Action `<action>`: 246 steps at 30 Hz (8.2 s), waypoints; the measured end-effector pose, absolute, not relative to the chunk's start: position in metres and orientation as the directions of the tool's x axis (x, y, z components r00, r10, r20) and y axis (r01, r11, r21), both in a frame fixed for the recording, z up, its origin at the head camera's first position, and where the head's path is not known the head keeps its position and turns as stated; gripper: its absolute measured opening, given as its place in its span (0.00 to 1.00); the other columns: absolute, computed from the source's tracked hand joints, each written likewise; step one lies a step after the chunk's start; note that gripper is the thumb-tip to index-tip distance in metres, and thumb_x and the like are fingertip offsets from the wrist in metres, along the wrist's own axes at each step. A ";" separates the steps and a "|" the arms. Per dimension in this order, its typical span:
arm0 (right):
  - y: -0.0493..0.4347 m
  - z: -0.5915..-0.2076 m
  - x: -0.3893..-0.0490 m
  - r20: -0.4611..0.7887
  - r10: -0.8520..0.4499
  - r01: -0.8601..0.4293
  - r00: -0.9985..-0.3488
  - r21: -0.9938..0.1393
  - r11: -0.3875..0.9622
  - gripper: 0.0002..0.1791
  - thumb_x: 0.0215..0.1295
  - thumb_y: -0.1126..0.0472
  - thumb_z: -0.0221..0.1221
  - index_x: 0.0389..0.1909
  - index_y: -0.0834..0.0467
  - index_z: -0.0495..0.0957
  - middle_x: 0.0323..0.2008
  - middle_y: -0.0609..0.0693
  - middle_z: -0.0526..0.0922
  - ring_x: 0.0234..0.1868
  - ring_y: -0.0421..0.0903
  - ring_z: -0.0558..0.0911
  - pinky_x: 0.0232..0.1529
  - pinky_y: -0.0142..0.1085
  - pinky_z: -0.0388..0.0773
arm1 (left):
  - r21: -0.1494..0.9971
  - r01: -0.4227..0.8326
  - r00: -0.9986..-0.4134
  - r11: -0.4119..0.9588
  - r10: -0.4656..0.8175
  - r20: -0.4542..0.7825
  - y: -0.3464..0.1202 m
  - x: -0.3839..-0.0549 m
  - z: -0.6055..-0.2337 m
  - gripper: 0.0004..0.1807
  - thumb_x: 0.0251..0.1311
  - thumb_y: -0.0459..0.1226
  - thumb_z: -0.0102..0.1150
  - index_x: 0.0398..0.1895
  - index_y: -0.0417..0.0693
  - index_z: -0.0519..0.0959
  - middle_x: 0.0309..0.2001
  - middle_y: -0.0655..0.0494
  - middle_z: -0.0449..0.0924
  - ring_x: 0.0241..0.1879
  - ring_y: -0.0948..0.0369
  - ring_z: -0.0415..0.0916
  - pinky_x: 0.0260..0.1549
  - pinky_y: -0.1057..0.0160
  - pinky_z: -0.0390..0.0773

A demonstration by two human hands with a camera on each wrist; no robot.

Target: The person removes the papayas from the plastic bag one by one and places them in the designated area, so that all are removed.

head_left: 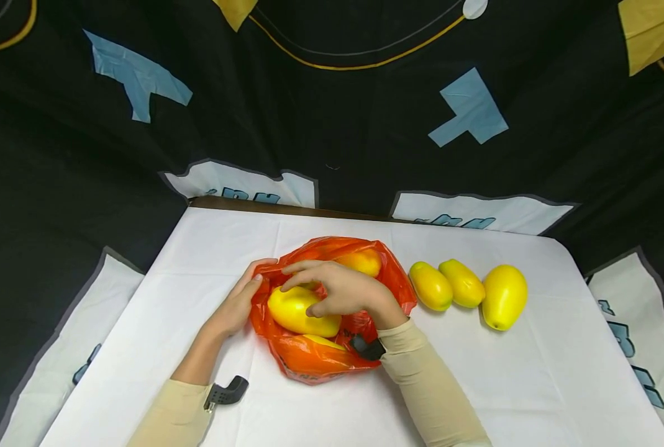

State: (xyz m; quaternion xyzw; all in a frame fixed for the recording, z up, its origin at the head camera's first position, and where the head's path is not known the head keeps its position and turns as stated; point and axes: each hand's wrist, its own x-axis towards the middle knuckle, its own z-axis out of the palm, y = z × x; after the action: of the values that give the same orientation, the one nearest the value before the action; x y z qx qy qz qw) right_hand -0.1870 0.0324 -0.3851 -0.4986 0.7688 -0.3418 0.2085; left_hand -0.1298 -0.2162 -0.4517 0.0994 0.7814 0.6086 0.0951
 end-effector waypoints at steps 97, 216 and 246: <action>0.124 -0.359 -0.152 0.187 -0.565 -0.479 -0.804 -0.767 0.427 0.33 0.58 0.59 0.66 0.63 0.37 0.68 0.65 0.36 0.66 0.56 0.44 0.71 0.50 0.43 0.77 | 0.975 0.065 -0.965 0.213 0.263 0.007 -0.219 -0.137 -0.482 0.23 0.79 0.44 0.26 0.72 0.55 0.57 0.67 0.53 0.62 0.66 0.50 0.60 0.61 0.45 0.62; 0.395 -0.438 -0.145 -0.350 0.476 0.552 -0.807 -0.735 0.394 0.45 0.66 0.47 0.58 0.77 0.53 0.45 0.76 0.61 0.36 0.70 0.71 0.49 0.60 0.67 0.59 | 0.972 0.079 -0.961 0.222 0.275 0.015 -0.220 -0.138 -0.483 0.24 0.78 0.47 0.27 0.72 0.56 0.57 0.66 0.52 0.63 0.64 0.50 0.61 0.59 0.60 0.66; 0.351 -0.375 -0.133 -0.043 0.518 0.396 -0.855 -0.699 0.596 0.45 0.62 0.49 0.62 0.77 0.47 0.50 0.77 0.54 0.43 0.74 0.62 0.49 0.63 0.68 0.53 | 0.989 0.038 -0.993 0.140 0.115 0.022 -0.212 -0.144 -0.453 0.27 0.76 0.54 0.25 0.74 0.59 0.51 0.66 0.47 0.59 0.63 0.48 0.60 0.52 0.67 0.72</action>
State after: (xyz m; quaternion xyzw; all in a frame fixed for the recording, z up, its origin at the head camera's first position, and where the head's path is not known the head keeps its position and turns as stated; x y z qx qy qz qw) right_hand -0.1334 0.3508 -0.3748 0.2568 0.8894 -0.3691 -0.0822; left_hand -0.1438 -0.2121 -0.4525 0.0509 0.7543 0.6539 0.0295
